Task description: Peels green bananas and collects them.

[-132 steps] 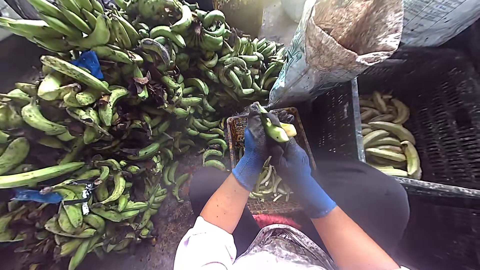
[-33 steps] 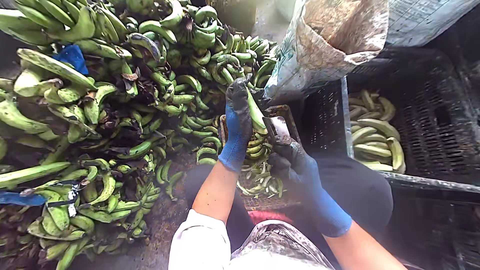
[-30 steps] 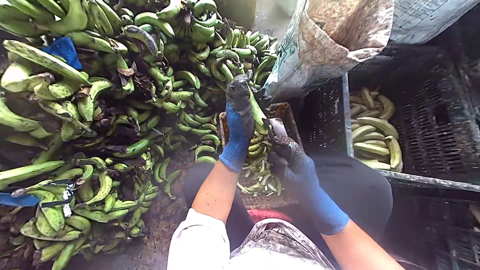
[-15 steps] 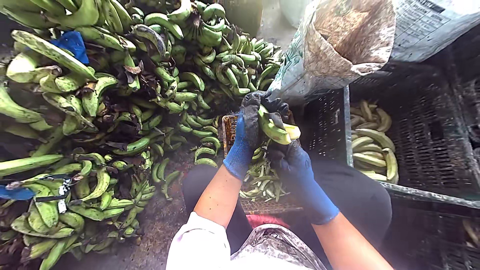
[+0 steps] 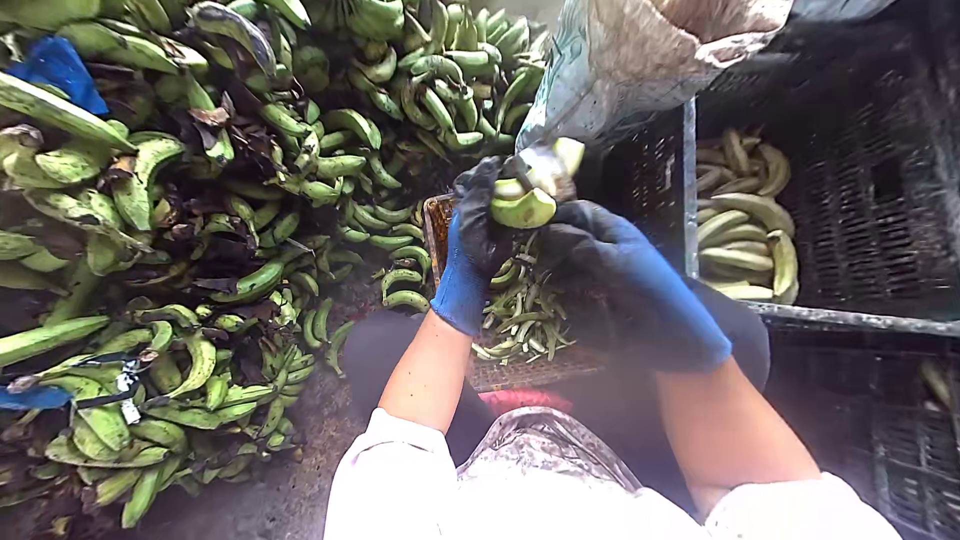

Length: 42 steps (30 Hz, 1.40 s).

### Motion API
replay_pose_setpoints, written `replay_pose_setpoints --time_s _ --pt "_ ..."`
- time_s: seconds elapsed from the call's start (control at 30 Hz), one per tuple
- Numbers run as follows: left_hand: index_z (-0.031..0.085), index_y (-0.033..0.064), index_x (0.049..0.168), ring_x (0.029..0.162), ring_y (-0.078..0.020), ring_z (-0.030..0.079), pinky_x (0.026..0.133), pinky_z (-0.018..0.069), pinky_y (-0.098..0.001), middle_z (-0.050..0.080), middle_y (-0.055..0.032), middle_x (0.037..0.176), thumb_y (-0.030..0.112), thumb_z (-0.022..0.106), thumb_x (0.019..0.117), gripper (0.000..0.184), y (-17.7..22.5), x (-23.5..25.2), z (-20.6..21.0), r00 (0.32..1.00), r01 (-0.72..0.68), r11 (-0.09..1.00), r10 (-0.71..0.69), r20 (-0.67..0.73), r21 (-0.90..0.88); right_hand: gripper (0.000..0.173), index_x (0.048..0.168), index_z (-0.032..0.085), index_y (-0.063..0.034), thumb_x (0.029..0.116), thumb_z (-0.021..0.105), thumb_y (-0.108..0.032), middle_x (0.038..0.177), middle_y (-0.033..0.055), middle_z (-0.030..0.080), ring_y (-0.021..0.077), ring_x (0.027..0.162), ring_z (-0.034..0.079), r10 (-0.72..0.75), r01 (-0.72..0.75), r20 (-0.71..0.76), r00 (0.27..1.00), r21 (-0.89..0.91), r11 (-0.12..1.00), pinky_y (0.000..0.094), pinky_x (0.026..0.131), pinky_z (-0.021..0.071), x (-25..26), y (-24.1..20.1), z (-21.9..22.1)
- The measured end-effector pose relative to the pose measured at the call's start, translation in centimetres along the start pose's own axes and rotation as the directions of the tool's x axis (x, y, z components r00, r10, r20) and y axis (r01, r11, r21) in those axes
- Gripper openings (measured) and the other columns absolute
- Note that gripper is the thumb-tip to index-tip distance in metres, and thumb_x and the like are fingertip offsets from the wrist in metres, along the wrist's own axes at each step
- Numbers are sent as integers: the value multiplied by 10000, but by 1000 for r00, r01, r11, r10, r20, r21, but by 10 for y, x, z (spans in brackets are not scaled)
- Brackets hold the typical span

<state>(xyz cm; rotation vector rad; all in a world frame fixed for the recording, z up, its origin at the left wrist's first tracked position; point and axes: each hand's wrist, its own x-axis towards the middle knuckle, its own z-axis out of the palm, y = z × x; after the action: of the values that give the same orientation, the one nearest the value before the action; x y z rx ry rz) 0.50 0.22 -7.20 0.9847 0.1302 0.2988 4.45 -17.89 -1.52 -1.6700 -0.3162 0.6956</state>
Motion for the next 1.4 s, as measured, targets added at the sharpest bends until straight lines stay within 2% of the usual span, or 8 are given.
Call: replay_pose_setpoints --time_s 0.2,0.53,0.63,0.7,0.9,1.1,1.2,1.4 --pt "563 110 1278 943 -208 638 803 555 -427 646 -99 1083 282 546 1042 292 -48 28 19 861 287 946 -187 -473 150 271 1305 562 -144 1067 455 -215 817 7 646 96 600 627 -128 324 -438 890 409 853 251 506 566 -12 14 -60" --pt "414 162 1413 845 -199 623 683 580 -393 583 -84 1035 430 399 1090 420 -7 192 109 997 63 972 -69 19 226 271 1251 611 -119 1022 618 -265 953 69 725 155 729 709 -302 576 -535 789 474 666 295 617 628 -23 32 -75" --pt "527 149 1371 793 -235 633 677 545 -423 658 -120 1013 363 488 1060 380 -95 124 14 961 117 611 -267 65 783 230 1221 657 -131 1035 583 -245 1088 73 719 154 814 717 -340 598 -500 797 573 560 279 667 629 -33 30 -76" --pt "537 118 1425 1130 -400 631 911 519 -625 635 -216 1275 338 607 1001 483 -161 95 -40 901 157 198 -429 -58 968 220 1192 680 -119 1026 586 -229 1184 74 699 158 858 726 -348 579 -463 815 646 497 277 674 636 -37 30 -77" --pt "226 367 1629 1547 -476 1 1110 26 -821 113 -12 1721 164 749 860 952 -272 60 -113 736 -142 -388 -656 -165 911 257 1214 636 -40 1016 580 -194 1138 113 700 198 830 727 -237 534 -486 841 675 508 309 680 629 -38 30 -82" --pt "262 455 1598 1552 -455 -42 1125 13 -802 59 95 1720 -7 644 901 920 -273 55 -119 752 -194 -432 -642 -149 881 284 1237 642 -72 1040 549 -254 1150 89 692 162 807 709 -221 435 -375 900 775 458 286 647 615 -25 31 -80" --pt "298 462 1581 1520 -457 207 1154 150 -744 195 -47 1702 -1 584 945 837 -263 31 -137 741 -168 -461 -642 -196 872 240 1197 672 -106 1041 545 -237 1104 63 710 140 816 709 -253 483 -411 876 750 452 270 672 614 -19 31 -75" --pt "359 253 1588 1269 -440 561 993 474 -658 529 -258 1437 199 671 910 748 -178 45 -121 847 367 72 -438 -301 928 220 1264 583 -169 1056 515 -194 1259 54 641 132 832 704 -301 470 -364 882 729 498 259 636 621 -13 33 -67"
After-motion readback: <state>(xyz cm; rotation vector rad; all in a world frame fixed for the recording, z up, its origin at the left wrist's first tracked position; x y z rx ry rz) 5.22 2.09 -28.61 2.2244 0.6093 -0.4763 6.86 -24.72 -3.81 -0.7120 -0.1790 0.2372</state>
